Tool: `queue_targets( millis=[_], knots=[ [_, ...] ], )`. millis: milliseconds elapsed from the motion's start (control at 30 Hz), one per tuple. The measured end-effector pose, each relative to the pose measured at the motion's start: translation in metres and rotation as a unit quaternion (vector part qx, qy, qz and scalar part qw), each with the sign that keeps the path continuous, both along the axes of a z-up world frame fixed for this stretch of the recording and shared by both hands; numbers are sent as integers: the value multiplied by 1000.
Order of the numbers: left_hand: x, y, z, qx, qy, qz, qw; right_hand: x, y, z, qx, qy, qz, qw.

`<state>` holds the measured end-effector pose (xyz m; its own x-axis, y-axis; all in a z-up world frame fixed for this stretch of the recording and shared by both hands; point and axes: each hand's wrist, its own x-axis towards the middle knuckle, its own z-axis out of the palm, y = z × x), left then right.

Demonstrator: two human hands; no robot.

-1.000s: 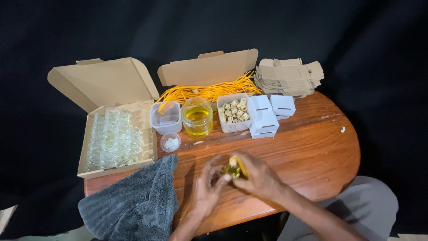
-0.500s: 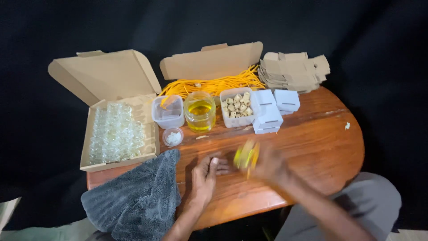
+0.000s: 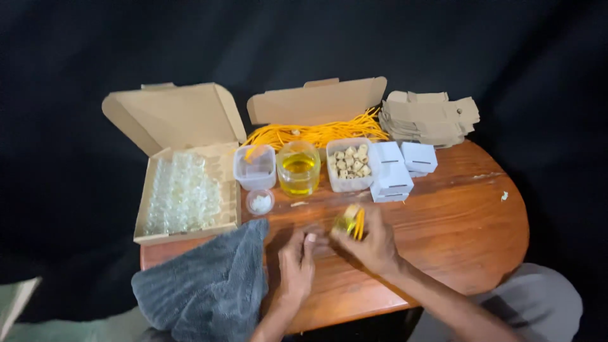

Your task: Assembling product packaging by threading a cord through a bead and folding a small cardboard box.

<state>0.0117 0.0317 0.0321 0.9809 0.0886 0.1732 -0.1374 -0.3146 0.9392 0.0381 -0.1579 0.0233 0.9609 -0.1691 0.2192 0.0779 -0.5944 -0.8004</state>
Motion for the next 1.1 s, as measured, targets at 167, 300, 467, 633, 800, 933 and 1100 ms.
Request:
queue_targets(
  millis=[167, 300, 467, 633, 800, 933, 1100],
  knots=[
    [3, 3, 21, -74, -17, -9, 997, 9, -10, -9, -104, -213, 183, 954],
    [3, 4, 6, -111, 30, -2, 993, 14, -28, -10, -211, -267, 359, 869],
    [5, -1, -18, -116, 68, 17, 991, 10, -9, 41, -14, -17, 209, 978],
    [11, -4, -29, -107, 87, 9, 990, 3, -12, 22, -99, -178, 159, 966],
    [9, -2, -21, -25, 54, 16, 998, 9, -16, 10, -276, 31, 401, 873],
    [10, -3, -26, -104, 51, -2, 993, 13, -10, 0, 134, -133, -6, 982],
    [15, 2, -46, 25, 29, 15, 999, 14, -24, -1, -153, -84, 261, 949]
  ],
)
